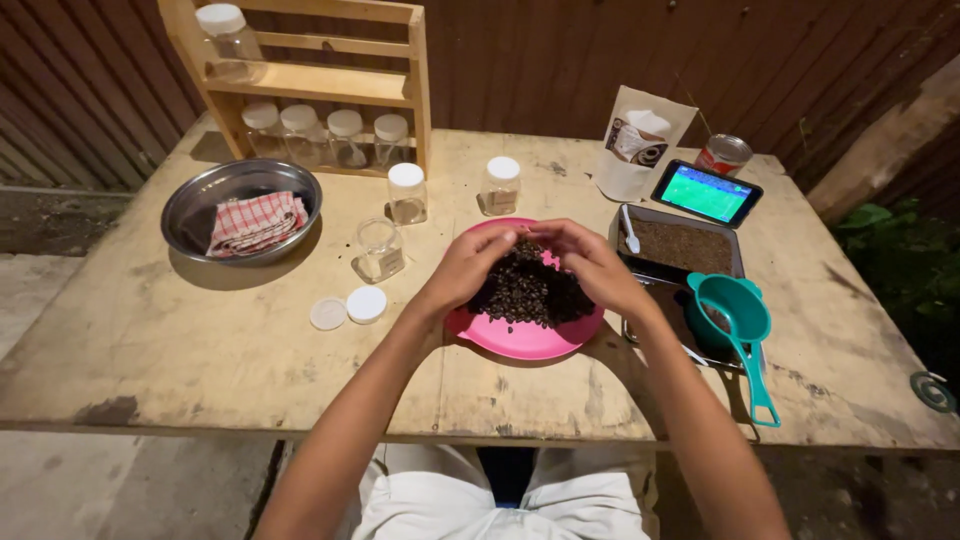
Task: Sorting and inspecting roasted coffee beans on a plate.
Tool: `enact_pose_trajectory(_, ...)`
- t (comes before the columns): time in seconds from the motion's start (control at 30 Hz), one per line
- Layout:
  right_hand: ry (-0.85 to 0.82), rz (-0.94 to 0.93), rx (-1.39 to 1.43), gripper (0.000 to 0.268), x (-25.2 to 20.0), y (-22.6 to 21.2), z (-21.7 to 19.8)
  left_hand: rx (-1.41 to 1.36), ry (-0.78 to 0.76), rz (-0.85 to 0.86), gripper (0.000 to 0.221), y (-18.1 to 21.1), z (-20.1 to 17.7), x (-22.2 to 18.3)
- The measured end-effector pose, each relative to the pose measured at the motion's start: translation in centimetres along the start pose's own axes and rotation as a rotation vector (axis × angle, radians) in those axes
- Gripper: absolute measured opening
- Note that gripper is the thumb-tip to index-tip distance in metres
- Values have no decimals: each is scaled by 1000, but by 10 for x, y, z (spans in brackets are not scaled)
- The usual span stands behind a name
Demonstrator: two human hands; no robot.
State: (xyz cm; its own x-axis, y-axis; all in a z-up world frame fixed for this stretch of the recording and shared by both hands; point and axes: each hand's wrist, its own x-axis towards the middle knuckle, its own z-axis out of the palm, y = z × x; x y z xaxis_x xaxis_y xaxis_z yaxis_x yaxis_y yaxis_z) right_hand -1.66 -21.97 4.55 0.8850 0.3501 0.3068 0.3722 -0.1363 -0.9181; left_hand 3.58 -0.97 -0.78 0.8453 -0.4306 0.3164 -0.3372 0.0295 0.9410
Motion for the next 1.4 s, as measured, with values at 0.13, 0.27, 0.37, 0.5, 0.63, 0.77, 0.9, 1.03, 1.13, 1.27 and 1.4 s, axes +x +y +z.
enact_pose_trajectory(0.13,-165,-38,-432,62,-15,-19,-8,379,-196,49,53,35,-9,-21)
enact_pose_trajectory(0.27,-352,153,-727,81,-26,-19,-8,856,-335,-65,101,30,-8,-30)
enact_pose_trajectory(0.37,-347,225,-838,84,-26,-6,-6,855,-309,-85,99,12,-4,-29)
enact_pose_trajectory(0.5,-252,66,-910,53,-18,15,-1,768,-278,-73,84,-6,-1,-16)
enact_pose_trajectory(0.63,-214,23,-961,44,-5,37,-3,727,-280,-84,77,-11,0,-2)
enact_pose_trajectory(0.77,-207,5,-919,43,4,47,1,762,-282,-8,62,-31,5,12)
enact_pose_trajectory(0.9,-148,-2,-907,44,3,35,3,788,-242,34,44,-39,4,19)
enact_pose_trajectory(1.03,-87,39,-794,37,6,50,-4,679,-194,-4,34,-41,2,22)
enact_pose_trajectory(1.13,13,75,-691,33,5,51,-4,623,-176,9,24,-32,3,21)
enact_pose_trajectory(1.27,118,102,-531,30,8,49,-4,557,-129,36,23,-15,6,18)
enact_pose_trajectory(1.4,155,136,-222,30,6,46,-1,463,-88,30,23,9,4,14)
